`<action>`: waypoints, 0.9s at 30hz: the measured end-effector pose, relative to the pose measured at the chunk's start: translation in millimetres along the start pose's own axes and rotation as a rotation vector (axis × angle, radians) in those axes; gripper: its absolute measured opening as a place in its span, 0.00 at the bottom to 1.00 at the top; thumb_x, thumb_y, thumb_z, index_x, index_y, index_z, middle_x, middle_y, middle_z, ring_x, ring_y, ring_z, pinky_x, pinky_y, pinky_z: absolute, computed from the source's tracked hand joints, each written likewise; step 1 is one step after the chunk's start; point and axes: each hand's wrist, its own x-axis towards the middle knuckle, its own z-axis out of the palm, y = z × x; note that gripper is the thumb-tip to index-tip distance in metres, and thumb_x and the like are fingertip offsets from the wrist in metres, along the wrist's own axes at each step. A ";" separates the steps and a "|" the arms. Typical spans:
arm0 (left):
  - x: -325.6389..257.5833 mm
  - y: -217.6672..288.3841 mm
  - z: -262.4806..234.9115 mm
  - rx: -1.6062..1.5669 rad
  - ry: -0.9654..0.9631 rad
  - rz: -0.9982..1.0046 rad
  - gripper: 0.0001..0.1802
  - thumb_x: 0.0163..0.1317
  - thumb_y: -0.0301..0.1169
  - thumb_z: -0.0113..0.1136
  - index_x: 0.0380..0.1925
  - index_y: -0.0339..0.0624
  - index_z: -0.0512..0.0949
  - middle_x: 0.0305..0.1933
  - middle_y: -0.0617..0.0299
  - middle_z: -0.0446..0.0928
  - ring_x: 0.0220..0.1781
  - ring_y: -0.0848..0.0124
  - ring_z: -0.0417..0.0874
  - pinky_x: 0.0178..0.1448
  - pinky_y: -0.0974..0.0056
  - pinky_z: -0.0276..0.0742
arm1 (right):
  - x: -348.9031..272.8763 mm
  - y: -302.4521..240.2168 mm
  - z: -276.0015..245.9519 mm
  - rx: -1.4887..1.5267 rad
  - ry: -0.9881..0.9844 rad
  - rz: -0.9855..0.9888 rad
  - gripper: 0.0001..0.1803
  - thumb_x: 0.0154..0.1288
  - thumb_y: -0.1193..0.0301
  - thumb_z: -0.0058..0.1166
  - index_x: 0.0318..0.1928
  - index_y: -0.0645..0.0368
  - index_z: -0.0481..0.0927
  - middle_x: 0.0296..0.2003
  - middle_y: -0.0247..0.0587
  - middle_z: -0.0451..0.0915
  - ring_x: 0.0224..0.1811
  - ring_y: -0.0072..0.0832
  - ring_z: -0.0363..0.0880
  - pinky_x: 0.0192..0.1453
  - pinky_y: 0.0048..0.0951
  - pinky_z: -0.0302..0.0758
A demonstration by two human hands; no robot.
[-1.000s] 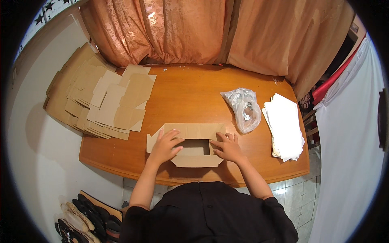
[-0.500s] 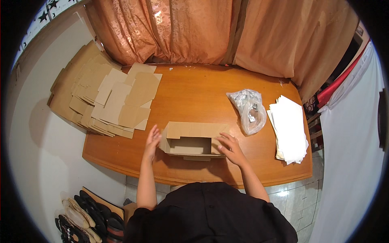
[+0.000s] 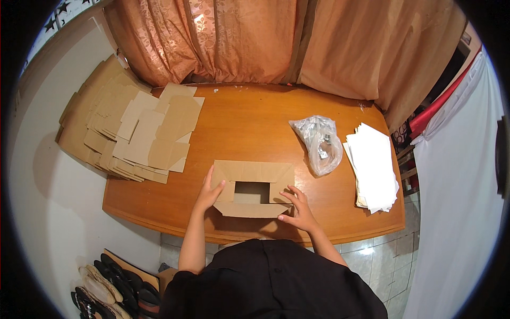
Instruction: Folding flat cardboard sheets into boxes for shoes and placing them on a shelf.
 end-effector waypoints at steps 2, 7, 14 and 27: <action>-8.2 2.9 -7.4 -0.613 -0.068 -0.067 0.48 0.55 0.46 0.62 0.69 0.41 0.47 0.71 0.47 0.49 0.72 0.58 0.52 0.72 0.59 0.50 | 0.7 2.0 1.3 -0.056 0.005 -0.044 0.39 0.46 0.53 0.67 0.60 0.49 0.69 0.62 0.52 0.60 0.66 0.48 0.54 0.68 0.47 0.51; -25.5 -10.7 -0.1 -0.627 -0.136 0.158 0.47 0.56 0.39 0.63 0.68 0.38 0.47 0.71 0.48 0.51 0.72 0.60 0.53 0.71 0.60 0.51 | 15.8 17.0 27.8 -0.039 0.260 0.015 0.33 0.49 0.57 0.65 0.55 0.56 0.71 0.53 0.48 0.70 0.58 0.44 0.66 0.65 0.46 0.54; -31.2 -18.9 43.6 -0.428 0.209 0.006 0.39 0.55 0.24 0.60 0.65 0.34 0.52 0.62 0.47 0.64 0.63 0.61 0.67 0.65 0.61 0.62 | 32.8 3.0 46.5 -0.174 0.516 0.126 0.42 0.46 0.65 0.66 0.62 0.55 0.61 0.62 0.61 0.52 0.62 0.55 0.58 0.64 0.45 0.61; -37.8 -22.0 44.3 -0.509 0.404 -0.066 0.33 0.60 0.29 0.57 0.63 0.35 0.57 0.63 0.47 0.64 0.67 0.61 0.62 0.68 0.61 0.57 | 28.6 17.7 41.2 -0.012 0.352 0.265 0.39 0.56 0.63 0.57 0.65 0.61 0.56 0.63 0.66 0.51 0.66 0.56 0.53 0.67 0.43 0.56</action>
